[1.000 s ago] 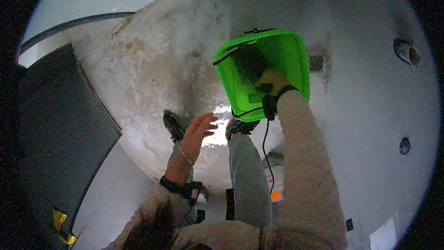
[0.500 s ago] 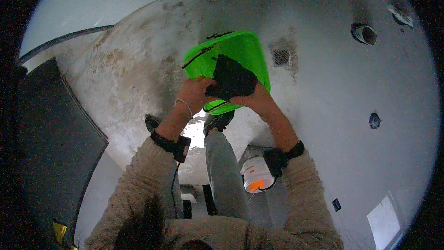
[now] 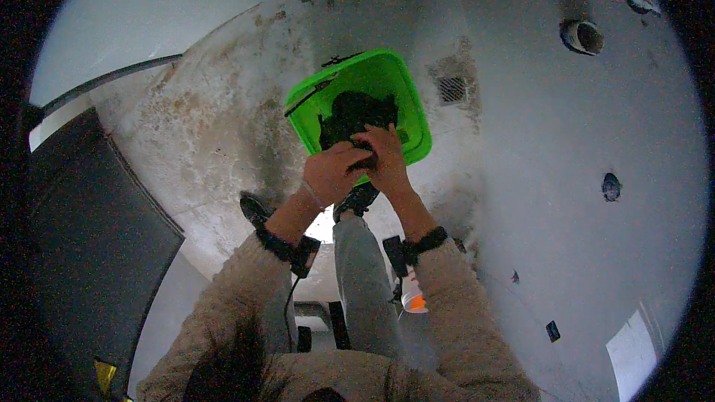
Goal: The person repeatedly dips cloths into a green bucket, wrings them out, and places them on a nearby surface. They also fill the bucket with water from a wall tap and carry the buckets to another room.
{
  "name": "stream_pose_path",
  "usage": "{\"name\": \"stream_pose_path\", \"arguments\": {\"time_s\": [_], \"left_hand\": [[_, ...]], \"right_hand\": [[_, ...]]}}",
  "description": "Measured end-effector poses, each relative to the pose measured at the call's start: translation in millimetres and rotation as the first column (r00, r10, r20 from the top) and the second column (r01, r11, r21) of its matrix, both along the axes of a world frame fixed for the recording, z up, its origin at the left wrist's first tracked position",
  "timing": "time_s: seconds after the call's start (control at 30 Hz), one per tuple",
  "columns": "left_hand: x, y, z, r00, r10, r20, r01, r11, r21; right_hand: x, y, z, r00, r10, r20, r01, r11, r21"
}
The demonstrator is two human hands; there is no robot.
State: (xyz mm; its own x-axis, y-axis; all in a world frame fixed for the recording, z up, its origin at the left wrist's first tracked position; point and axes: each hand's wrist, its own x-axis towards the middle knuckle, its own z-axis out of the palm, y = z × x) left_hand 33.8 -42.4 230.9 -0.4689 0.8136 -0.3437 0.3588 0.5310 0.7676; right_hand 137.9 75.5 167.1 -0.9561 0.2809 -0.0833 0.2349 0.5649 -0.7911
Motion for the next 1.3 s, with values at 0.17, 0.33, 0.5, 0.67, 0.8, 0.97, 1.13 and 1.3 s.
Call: {"name": "stream_pose_path", "arguments": {"time_s": [0.17,0.33,0.5,0.67,0.8,0.97,1.13,1.3], "left_hand": [[-26,-30,48,0.994,0.054,-0.099,-0.047,0.996,0.073],[-55,-63,59,0.953,0.229,-0.199,-0.23,0.973,0.017],[-62,-78,25,0.904,0.379,-0.196,-0.39,0.921,-0.018],[-55,-67,10,0.858,0.492,-0.15,-0.486,0.871,0.077],[-43,-37,24,0.883,0.461,-0.09,-0.44,0.879,0.181],[-25,-4,42,0.943,0.279,0.184,-0.315,0.925,0.214],[-21,-37,27,0.964,0.252,0.08,-0.259,0.961,0.093],[0,-115,-2,0.891,0.396,0.224,-0.395,0.917,-0.048]], "right_hand": [[0,7,-36,0.988,0.004,0.156,0.031,0.975,-0.218],[14,26,-22,0.981,0.036,0.19,-0.018,0.995,-0.095],[26,45,10,0.923,0.053,0.382,-0.058,0.998,0.001],[29,48,50,0.966,-0.07,0.249,0.079,0.996,-0.029],[16,36,88,1.0,0.02,0.018,-0.021,0.999,0.05],[-15,28,71,0.969,0.121,0.214,-0.095,0.988,-0.125],[-45,32,-57,0.771,0.024,0.637,0.0,0.999,-0.038],[-56,29,-214,0.726,0.097,0.68,-0.181,0.982,0.052]]}}
